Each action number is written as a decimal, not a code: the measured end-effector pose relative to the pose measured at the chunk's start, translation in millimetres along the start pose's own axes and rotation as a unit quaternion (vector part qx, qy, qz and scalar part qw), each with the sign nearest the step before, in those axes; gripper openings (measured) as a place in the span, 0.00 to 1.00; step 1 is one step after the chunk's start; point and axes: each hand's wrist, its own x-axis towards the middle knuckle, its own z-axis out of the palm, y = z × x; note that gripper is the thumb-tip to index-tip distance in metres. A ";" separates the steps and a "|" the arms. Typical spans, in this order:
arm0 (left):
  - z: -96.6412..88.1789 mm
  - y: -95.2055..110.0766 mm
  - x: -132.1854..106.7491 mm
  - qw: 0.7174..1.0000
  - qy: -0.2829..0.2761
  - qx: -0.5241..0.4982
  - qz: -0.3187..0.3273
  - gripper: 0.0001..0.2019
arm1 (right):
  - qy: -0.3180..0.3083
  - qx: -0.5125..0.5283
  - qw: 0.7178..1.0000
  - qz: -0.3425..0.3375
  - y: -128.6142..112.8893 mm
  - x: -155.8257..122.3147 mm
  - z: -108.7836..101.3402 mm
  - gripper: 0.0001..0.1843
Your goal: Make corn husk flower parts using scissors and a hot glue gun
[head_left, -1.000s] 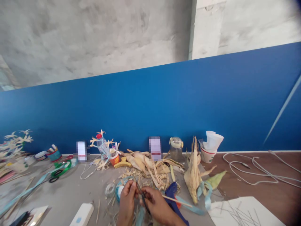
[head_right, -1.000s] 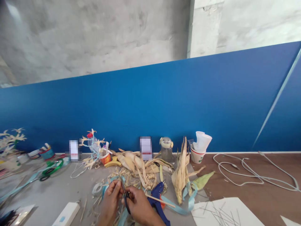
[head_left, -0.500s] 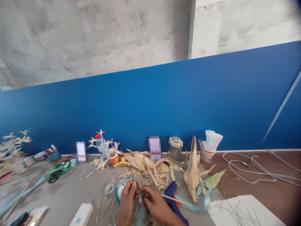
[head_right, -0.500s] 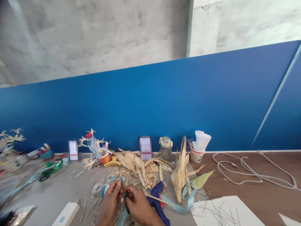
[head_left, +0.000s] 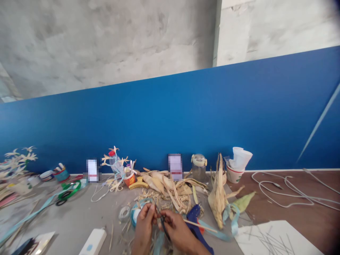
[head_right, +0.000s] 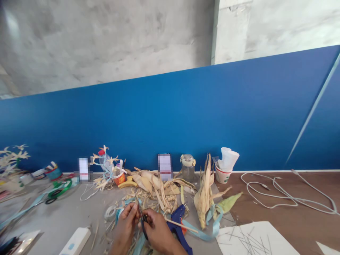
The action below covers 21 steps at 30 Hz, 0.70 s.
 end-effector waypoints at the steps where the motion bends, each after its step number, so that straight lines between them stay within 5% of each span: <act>1: -0.5 -1.1 0.9 1.000 -0.007 -0.006 0.001 0.21 | 0.000 -0.002 1.000 -0.001 2.5 0.7 -0.1 0.16; 21: -2.9 11.0 1.4 0.991 0.009 -0.128 -0.036 0.18 | -0.031 0.085 0.994 0.059 4.7 8.4 -18.0 0.10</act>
